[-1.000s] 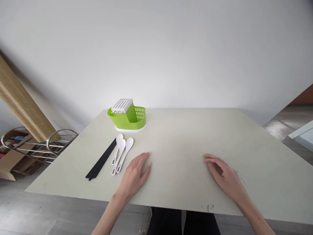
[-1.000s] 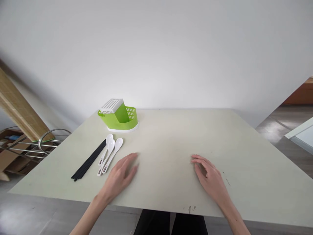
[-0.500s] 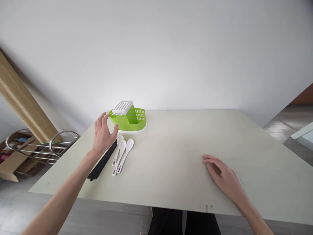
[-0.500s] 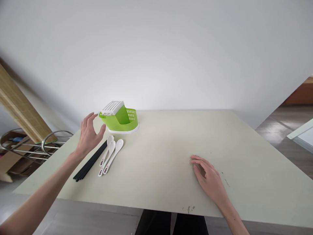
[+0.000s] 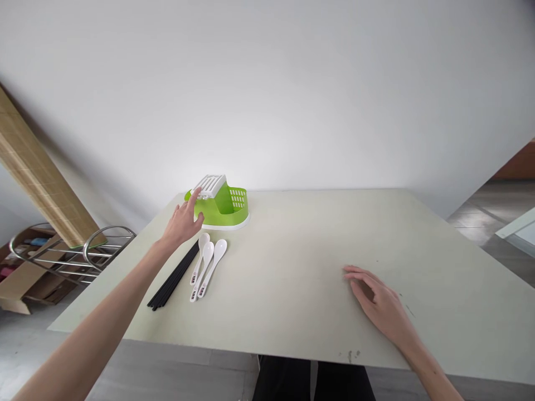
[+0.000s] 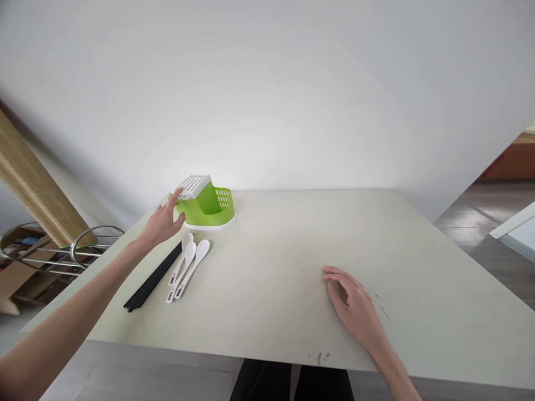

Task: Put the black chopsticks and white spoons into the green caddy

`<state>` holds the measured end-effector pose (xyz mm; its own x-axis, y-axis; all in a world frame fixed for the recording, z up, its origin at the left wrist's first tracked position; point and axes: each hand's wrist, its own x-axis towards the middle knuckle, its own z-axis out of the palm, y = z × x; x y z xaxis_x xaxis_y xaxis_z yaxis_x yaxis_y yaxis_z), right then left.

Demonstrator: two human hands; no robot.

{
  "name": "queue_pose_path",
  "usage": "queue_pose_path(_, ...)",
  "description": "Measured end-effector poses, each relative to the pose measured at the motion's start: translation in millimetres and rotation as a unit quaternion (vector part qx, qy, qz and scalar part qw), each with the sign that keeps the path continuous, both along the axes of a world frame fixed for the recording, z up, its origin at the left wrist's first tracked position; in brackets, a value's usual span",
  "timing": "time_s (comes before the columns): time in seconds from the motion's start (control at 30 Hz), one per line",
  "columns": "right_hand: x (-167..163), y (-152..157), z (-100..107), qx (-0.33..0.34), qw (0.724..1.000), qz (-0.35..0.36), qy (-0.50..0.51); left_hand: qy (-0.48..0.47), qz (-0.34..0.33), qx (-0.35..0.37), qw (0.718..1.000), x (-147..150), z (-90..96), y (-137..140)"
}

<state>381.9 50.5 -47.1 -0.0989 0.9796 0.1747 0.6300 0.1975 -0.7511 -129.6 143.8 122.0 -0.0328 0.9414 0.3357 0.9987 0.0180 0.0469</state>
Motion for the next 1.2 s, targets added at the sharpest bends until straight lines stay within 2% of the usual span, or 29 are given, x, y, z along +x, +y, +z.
queue_pose_path(0.3, -1, 0, 1, 0.011, 1.0, 0.0, 0.004, 0.011, 0.002, 0.0, 1.0, -3, -3.0, 1)
queue_pose_path(0.53, 0, -1, 0, 0.006, 1.0, -0.003, -0.005, 0.018, -0.016, 0.008, 1.0, 13, -4.1, 3)
queue_pose_path(0.77, 1, 1, -2, 0.003, 1.0, 0.003, 0.007, 0.019, -0.026, -0.021, 0.999, 51, -6.3, 7)
queue_pose_path(1.03, -1, 0, 2, -0.002, 1.0, -0.001, 0.009, 0.016, -0.075, -0.018, 0.997, 107, -19.3, 20)
queue_pose_path(1.2, 0, 1, 1, -0.001, 1.0, 0.008, 0.012, 0.002, -0.099, -0.023, 0.995, 142, -20.6, 28)
